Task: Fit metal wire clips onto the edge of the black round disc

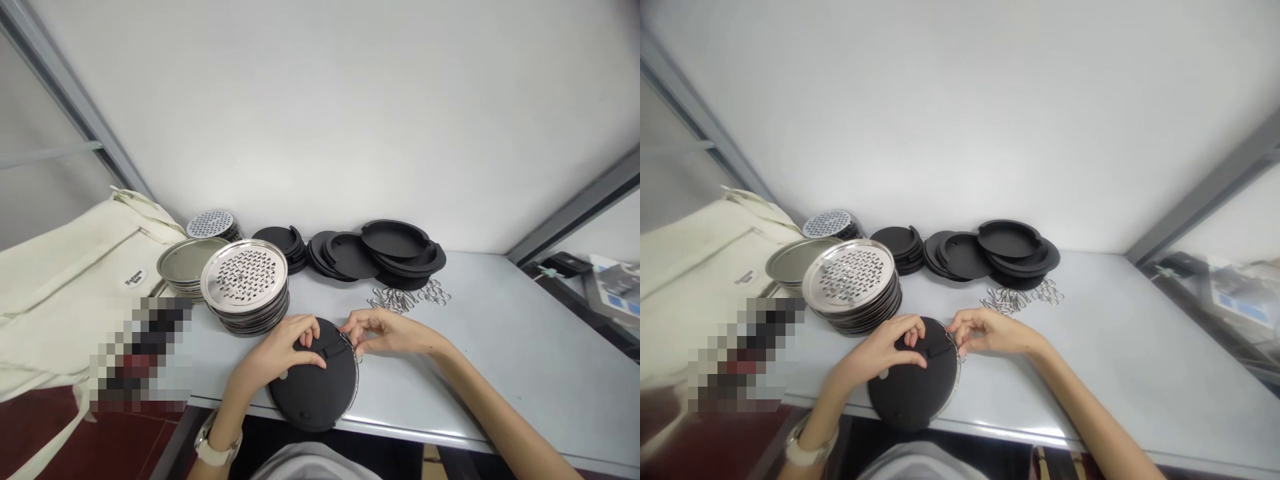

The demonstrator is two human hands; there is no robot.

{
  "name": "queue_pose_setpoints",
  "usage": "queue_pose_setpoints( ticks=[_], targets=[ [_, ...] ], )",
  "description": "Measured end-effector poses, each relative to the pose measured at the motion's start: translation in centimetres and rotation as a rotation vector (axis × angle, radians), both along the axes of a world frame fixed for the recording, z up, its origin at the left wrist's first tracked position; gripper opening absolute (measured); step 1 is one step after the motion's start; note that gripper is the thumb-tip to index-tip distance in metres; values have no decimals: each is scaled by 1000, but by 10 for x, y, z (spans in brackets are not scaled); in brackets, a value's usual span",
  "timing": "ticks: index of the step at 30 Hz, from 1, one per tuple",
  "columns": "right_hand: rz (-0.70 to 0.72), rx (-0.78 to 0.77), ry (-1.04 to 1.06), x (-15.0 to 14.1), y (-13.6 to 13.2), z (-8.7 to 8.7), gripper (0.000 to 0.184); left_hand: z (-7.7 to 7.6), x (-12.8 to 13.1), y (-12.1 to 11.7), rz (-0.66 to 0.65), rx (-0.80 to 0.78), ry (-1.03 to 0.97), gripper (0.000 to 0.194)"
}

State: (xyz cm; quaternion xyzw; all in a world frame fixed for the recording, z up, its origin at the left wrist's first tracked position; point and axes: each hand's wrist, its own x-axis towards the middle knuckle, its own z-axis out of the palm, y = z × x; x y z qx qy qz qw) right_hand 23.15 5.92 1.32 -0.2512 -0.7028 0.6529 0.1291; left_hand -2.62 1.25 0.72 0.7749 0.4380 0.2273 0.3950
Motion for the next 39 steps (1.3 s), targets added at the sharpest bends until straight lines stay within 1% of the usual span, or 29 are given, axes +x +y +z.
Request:
queue_pose_setpoints(
  ticks=[8, 12, 19, 22, 25, 28, 30, 32, 35, 39],
  targets=[
    [-10, -22, 12, 2, 5, -9, 37, -4, 3, 3, 55, -7, -20, 33],
    [-10, -12, 13, 1, 5, -8, 36, -5, 3, 5, 71, -22, -45, 35],
    [-18, -23, 8, 0, 6, -9, 39, -10, 4, 7, 112, -22, -12, 38],
    [-10, -18, 8, 0, 6, -9, 39, -11, 3, 7, 111, -21, -17, 38],
    [-4, 10, 7, 0, 5, -7, 37, -6, 3, 3, 89, -10, -34, 34],
    [-13, 40, -2, 1, 4, -4, 38, 3, 6, -5, 66, 8, -38, 25],
    [-18, 48, -3, 1, 3, -2, 38, 8, 9, -11, 73, -6, -12, 21],
    [-18, 46, -2, 1, 2, 0, 37, 12, 14, -16, 70, -18, 34, 22],
    [-12, 43, -7, 1, 1, 1, 36, 13, 25, -23, 95, 29, 90, 21],
    [-5, 39, -16, 2, 0, 0, 36, 7, 38, -28, 185, 115, 151, 7]
  ],
)
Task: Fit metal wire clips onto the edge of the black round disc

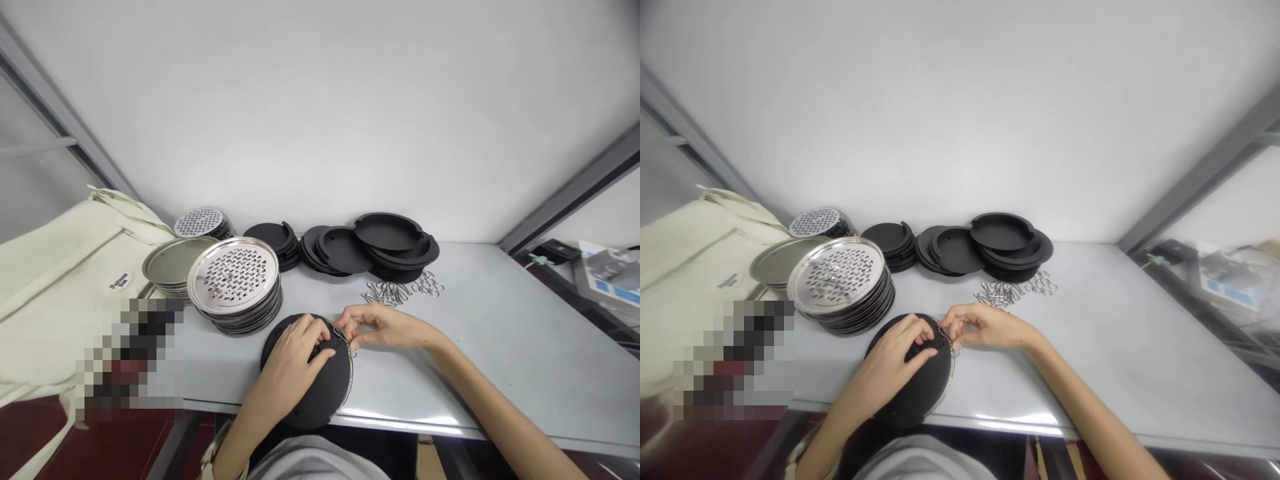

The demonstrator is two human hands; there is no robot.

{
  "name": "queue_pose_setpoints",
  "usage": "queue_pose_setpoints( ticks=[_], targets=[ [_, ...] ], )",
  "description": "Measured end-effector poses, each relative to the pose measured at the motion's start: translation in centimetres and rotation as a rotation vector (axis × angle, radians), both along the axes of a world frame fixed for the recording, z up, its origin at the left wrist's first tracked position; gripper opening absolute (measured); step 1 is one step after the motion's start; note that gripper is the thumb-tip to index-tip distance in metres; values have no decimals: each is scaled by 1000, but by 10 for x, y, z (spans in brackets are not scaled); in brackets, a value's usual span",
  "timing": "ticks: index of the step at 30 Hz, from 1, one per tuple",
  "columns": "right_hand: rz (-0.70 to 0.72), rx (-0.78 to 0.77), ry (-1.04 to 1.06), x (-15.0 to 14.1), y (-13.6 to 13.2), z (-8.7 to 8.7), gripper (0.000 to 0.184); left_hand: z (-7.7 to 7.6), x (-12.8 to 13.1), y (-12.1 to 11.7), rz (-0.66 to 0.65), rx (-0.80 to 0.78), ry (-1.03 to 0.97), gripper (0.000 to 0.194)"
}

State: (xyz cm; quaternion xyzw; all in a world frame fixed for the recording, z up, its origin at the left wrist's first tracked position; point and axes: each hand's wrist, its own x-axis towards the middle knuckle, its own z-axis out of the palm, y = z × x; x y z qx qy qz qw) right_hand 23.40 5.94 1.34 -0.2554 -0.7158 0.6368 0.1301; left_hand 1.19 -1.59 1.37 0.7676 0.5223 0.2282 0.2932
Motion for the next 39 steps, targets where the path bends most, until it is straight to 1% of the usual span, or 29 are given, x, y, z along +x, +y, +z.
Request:
queue_pose_setpoints(
  ticks=[5, 10, 18, 23, 33, 39],
  targets=[
    [-3, -24, 41, 1, 0, -4, 33, -13, 7, -3, 63, 99, 37, 6],
    [-17, -61, 58, 1, 2, -8, 35, -19, 10, -3, 97, 117, 19, 7],
    [-21, -66, 64, 2, 4, -8, 33, -20, 14, -2, 138, 132, 10, 10],
    [-28, -62, 55, 1, 4, -7, 33, -19, 14, -2, 138, 143, 4, 10],
    [-52, -37, 31, 0, 2, -3, 33, -20, 14, 0, 161, 68, -26, 7],
    [-60, -47, 25, 1, 3, -7, 37, -18, 14, -1, 159, 58, -27, 7]
  ],
)
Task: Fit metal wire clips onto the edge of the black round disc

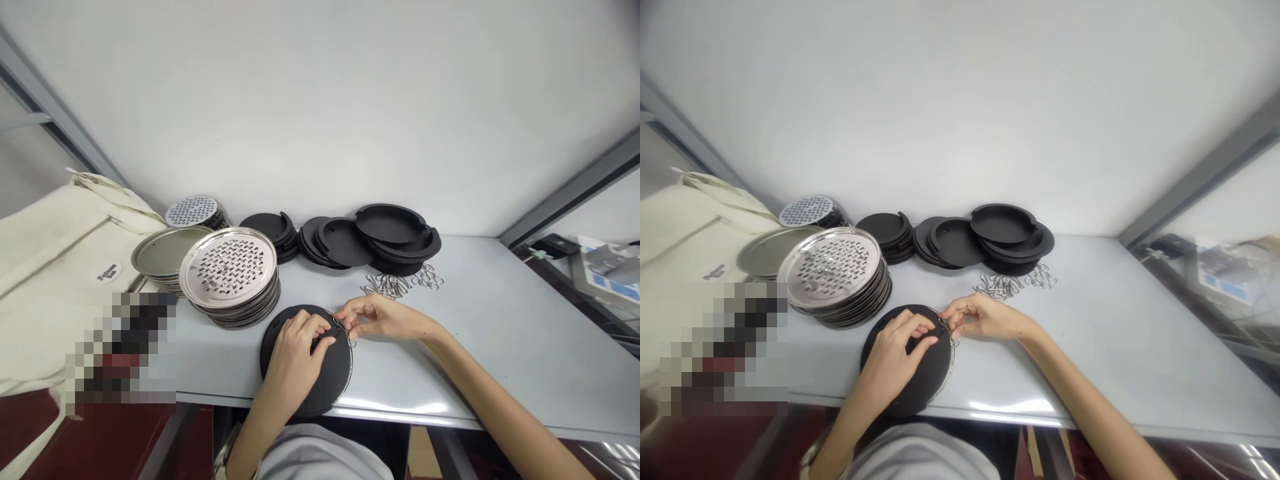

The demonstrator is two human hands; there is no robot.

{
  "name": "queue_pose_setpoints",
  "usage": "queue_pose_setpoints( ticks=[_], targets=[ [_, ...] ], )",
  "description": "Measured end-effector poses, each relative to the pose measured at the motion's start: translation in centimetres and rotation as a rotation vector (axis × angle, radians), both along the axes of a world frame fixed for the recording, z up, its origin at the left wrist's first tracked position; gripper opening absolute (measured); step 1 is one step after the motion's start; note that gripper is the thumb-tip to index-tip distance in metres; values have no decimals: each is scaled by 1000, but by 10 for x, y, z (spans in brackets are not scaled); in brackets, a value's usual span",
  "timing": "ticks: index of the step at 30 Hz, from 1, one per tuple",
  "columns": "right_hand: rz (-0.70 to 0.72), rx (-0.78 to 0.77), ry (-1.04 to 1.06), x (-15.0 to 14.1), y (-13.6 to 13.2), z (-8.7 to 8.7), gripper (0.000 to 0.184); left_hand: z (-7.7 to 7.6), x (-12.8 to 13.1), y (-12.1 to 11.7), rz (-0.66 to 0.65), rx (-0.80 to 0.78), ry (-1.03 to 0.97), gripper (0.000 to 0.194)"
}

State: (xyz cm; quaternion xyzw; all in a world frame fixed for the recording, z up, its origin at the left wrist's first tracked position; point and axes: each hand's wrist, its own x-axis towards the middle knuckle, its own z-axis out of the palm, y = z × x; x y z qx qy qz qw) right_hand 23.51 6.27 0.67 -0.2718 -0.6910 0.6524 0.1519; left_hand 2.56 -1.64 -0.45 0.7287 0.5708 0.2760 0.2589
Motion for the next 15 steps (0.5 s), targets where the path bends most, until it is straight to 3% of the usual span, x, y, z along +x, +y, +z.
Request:
queue_pose_setpoints(
  ticks=[15],
  targets=[
    [20, -19, 2, 3, 4, -6, 41, 1, 0, 4, -4, -9, -19, 7]
  ],
)
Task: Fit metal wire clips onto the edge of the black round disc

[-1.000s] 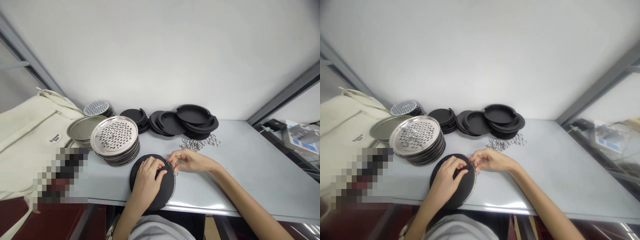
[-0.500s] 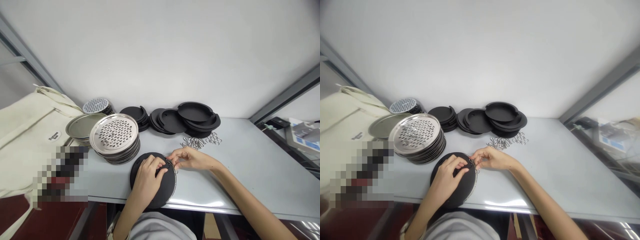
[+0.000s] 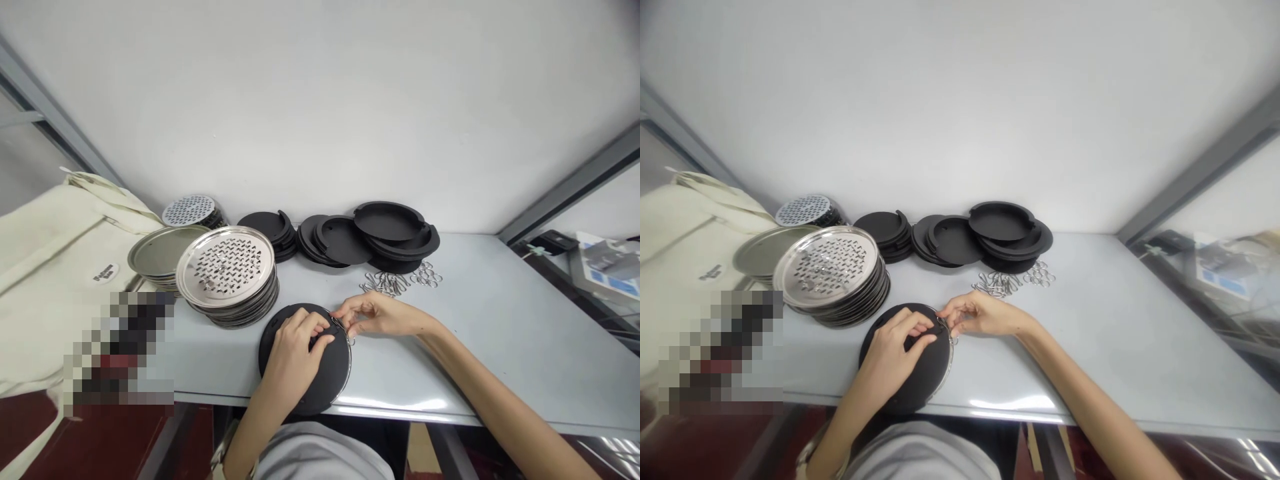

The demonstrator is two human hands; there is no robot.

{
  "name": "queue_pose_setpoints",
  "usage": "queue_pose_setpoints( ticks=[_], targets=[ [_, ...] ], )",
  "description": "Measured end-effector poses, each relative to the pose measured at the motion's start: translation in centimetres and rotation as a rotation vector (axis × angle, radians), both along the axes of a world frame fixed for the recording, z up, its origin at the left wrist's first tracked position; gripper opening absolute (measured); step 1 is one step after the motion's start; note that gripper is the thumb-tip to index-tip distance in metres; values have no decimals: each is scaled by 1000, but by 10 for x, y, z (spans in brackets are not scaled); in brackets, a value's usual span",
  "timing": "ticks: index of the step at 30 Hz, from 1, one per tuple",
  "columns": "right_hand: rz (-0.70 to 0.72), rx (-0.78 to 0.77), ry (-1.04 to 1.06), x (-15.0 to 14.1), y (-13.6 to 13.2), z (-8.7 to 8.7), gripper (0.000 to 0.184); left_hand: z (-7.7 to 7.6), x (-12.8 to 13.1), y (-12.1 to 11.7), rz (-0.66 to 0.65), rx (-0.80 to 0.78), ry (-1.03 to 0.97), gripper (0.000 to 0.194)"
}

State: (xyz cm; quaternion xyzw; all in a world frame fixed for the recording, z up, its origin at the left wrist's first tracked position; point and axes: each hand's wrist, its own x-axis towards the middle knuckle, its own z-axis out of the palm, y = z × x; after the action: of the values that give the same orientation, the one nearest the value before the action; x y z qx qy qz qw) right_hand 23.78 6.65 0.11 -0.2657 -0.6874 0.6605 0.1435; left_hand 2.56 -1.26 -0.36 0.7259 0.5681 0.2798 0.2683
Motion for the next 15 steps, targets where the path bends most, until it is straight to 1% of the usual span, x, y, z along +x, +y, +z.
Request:
queue_pose_setpoints(
  ticks=[8, 15],
  targets=[
    [10, -1, -13, 0, 0, 1, 42, 0, -1, -1, -6, -14, -15, 6],
    [30, 1, 4, 2, 2, -2, 40, 1, 0, 0, -1, -7, -20, 5]
  ],
)
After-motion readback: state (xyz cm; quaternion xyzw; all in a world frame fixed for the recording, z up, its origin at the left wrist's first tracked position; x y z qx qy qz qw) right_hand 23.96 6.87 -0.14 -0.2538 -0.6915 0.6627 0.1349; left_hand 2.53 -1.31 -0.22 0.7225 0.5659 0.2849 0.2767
